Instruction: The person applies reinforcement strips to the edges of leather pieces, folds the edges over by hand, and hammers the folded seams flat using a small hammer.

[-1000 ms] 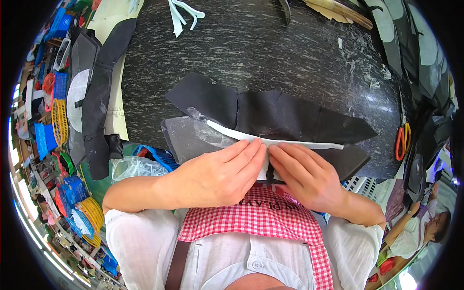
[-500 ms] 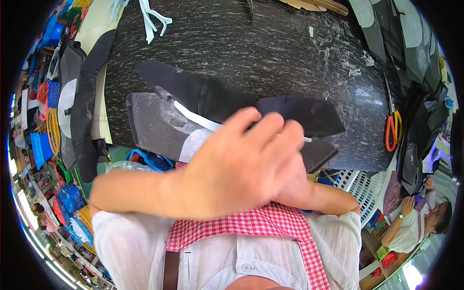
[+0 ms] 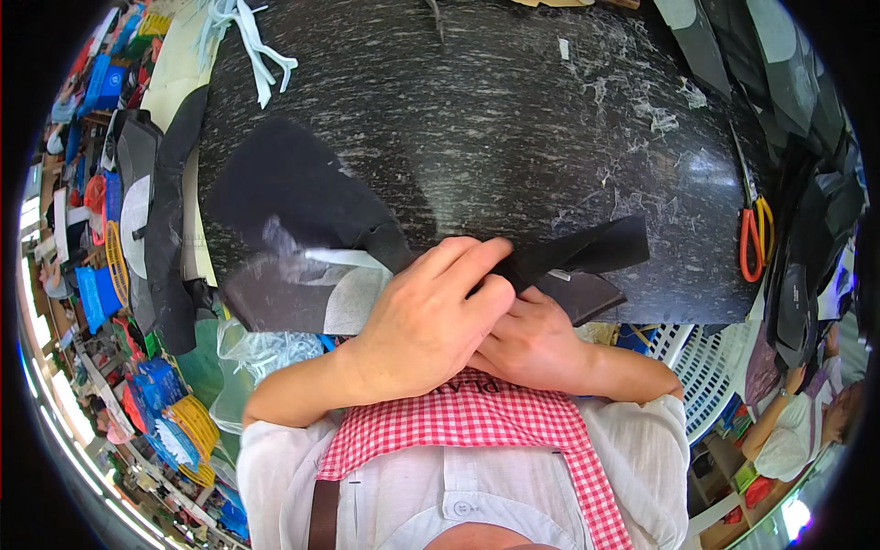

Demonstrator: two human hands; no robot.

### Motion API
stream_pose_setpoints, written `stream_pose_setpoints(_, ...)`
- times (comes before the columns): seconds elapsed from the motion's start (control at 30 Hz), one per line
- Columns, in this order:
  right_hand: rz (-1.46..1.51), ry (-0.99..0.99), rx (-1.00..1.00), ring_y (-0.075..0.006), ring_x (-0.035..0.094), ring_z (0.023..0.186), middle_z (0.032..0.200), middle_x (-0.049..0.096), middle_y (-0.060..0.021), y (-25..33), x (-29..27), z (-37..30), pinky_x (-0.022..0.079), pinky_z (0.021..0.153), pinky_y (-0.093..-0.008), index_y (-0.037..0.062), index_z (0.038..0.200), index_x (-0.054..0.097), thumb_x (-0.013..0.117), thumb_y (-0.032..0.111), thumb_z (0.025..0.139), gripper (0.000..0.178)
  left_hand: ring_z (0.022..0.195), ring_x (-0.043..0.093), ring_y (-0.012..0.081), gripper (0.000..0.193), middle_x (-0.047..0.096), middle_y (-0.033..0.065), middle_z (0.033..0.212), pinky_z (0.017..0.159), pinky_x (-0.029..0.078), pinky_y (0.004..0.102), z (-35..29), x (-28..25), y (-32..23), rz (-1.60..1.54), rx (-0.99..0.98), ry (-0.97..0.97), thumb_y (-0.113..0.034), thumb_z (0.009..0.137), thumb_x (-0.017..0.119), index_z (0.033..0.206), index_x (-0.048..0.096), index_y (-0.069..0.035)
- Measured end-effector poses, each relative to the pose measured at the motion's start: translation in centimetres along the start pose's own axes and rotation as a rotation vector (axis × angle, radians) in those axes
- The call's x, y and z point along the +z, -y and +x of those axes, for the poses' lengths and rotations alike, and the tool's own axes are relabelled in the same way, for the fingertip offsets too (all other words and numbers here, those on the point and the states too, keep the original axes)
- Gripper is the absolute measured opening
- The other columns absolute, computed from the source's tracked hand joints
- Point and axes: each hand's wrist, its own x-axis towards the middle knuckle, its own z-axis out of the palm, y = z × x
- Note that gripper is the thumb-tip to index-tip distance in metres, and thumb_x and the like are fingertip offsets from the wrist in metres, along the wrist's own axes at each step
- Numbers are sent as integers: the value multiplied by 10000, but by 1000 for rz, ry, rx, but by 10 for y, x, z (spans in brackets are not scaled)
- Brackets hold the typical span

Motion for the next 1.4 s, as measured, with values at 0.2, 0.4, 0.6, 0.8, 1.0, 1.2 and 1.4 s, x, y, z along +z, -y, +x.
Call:
stream_pose_setpoints(0.2,-305,-201,-2,-239,681,987,1104,735,-89,-35,-41,-54,565,803,-366,41,1000,766,746,178,796,247,863,655,289,569,678,140,1003,747,547,374,14,19,-6,14,-112,-16,-43,804,754,1337,574,37)
stream_pose_setpoints(0.4,-389,-221,100,-232,678,991,1143,736,-96,-41,-42,-62,552,783,-335,24,1026,766,770,109,755,284,725,598,226,684,629,84,832,643,511,338,32,28,-2,161,-83,23,-23,744,777,1388,561,55)
stream_pose_setpoints(0.6,-363,-142,185,-268,674,991,1132,724,-89,-38,-44,-62,543,791,-358,30,1014,762,780,107,696,328,831,639,234,594,688,132,1009,700,534,346,24,25,3,120,-26,24,-34,710,721,1293,643,54)
stream_pose_setpoints(0.8,-214,-110,236,-330,674,998,1108,718,-101,-46,-50,-66,544,839,-425,43,961,752,799,46,603,361,1108,650,239,401,690,174,1279,937,540,306,5,32,11,576,435,225,-84,897,569,1266,674,35)
stream_pose_setpoints(1.0,-430,-284,499,-292,673,985,1084,749,-91,-53,-100,-60,533,834,-395,29,1031,760,680,-49,758,295,1077,666,230,363,708,166,1265,975,518,307,1,35,10,660,430,203,-83,914,538,1220,714,-2)
stream_pose_setpoints(1.2,-223,96,278,-241,684,994,1108,742,-97,-57,-90,-24,536,817,-353,47,1014,747,719,52,774,242,1055,664,242,377,709,181,1254,946,518,316,3,28,9,668,436,213,-164,895,541,1179,732,-6)
stream_pose_setpoints(1.4,574,125,262,-375,623,1076,1198,624,-231,-38,-68,17,496,961,-472,-33,1200,643,856,300,772,582,1033,666,294,368,723,211,1126,895,552,362,-5,17,8,575,398,140,-187,779,601,1030,714,57)
